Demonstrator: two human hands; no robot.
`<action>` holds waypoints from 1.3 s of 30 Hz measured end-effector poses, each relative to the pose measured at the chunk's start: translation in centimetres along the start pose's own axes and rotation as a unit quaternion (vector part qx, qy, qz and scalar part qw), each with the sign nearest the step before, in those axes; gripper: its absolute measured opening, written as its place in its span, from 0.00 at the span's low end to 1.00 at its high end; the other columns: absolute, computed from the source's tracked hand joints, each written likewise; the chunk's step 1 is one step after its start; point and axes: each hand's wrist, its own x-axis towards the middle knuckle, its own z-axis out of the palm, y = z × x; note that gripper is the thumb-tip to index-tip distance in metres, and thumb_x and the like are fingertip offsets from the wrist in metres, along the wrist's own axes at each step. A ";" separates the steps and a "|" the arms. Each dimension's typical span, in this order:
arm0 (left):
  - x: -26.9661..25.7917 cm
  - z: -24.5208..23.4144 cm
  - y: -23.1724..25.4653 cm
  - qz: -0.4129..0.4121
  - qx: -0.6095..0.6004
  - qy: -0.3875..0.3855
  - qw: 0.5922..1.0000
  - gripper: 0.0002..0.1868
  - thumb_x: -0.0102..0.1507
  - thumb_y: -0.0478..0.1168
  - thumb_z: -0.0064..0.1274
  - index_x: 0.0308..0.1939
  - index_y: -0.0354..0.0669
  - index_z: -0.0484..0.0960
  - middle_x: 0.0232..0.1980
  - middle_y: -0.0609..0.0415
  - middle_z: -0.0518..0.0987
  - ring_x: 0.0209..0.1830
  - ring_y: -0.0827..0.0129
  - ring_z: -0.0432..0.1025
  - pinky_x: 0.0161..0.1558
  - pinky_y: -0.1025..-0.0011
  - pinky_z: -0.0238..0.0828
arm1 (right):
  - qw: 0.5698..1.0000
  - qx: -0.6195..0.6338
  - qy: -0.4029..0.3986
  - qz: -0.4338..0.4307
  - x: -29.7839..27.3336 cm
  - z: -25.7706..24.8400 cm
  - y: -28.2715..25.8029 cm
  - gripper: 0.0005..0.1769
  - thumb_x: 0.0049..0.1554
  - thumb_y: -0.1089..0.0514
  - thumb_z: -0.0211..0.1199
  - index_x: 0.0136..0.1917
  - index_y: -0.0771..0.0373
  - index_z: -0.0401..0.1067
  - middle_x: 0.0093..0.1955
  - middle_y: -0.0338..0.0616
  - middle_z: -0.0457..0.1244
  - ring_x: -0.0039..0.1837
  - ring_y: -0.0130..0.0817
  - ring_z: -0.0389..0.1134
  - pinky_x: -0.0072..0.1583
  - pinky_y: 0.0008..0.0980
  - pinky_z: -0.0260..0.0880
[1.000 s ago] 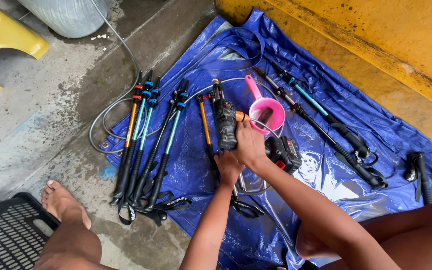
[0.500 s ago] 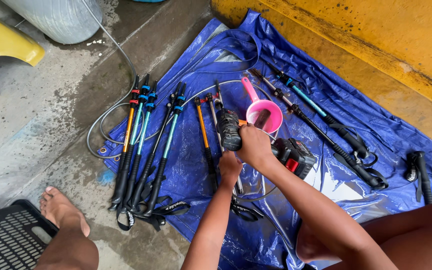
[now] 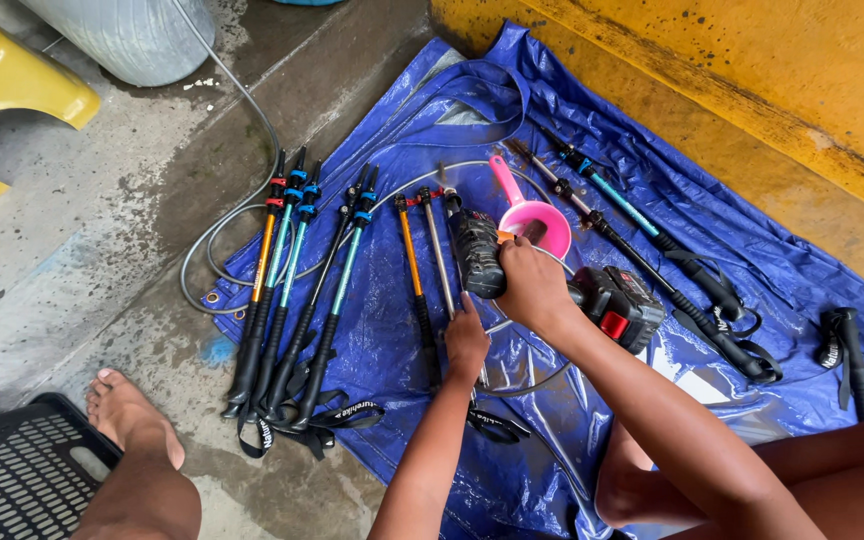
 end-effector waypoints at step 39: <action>8.3 7.5 -6.8 0.179 -0.022 0.014 0.983 0.06 0.68 0.29 0.54 0.38 0.33 0.86 0.39 0.38 0.82 0.42 0.42 0.82 0.43 0.49 0.83 | 0.992 -0.004 -0.123 0.009 -1.3 -2.8 2.3 0.20 0.43 0.59 0.70 0.51 0.62 0.83 0.49 0.52 0.75 0.60 0.56 0.79 0.57 0.53 0.81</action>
